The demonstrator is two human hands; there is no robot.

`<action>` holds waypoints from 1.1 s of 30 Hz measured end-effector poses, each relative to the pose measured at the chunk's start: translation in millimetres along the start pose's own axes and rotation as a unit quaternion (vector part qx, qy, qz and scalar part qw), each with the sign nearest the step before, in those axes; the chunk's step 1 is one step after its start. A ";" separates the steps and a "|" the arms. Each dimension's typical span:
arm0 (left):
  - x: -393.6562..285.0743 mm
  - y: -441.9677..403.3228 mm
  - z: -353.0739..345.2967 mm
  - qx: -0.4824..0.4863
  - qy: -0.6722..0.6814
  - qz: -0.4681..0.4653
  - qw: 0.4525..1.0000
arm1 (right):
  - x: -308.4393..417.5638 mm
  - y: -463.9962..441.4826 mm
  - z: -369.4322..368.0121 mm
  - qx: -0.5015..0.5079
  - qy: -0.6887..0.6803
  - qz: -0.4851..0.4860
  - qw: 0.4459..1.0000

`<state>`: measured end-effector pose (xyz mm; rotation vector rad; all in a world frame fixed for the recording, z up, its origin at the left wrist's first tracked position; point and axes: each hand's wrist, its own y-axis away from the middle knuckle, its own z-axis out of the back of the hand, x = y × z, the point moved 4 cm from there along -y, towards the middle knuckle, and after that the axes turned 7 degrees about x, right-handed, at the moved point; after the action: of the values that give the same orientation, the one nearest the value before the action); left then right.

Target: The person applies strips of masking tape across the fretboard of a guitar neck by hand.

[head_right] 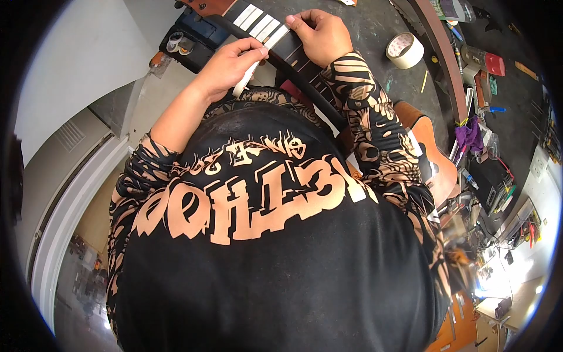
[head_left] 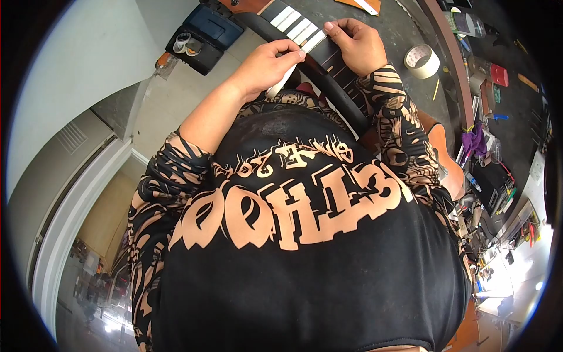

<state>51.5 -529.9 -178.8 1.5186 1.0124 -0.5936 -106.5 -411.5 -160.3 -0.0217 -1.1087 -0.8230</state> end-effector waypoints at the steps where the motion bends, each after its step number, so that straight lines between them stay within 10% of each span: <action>1: 0.3 -0.2 0.2 0.003 -0.001 -0.002 1.000 | 0.4 0.2 0.1 -0.001 0.002 0.002 1.000; 33: -2.4 -0.8 -0.8 0.004 -0.020 0.005 1.000 | -4.9 -0.9 2.4 0.003 0.011 -0.018 1.000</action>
<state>49.5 -529.8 -177.1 1.5124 0.9713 -0.6199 -109.8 -408.4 -163.4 0.0110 -1.0935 -0.8502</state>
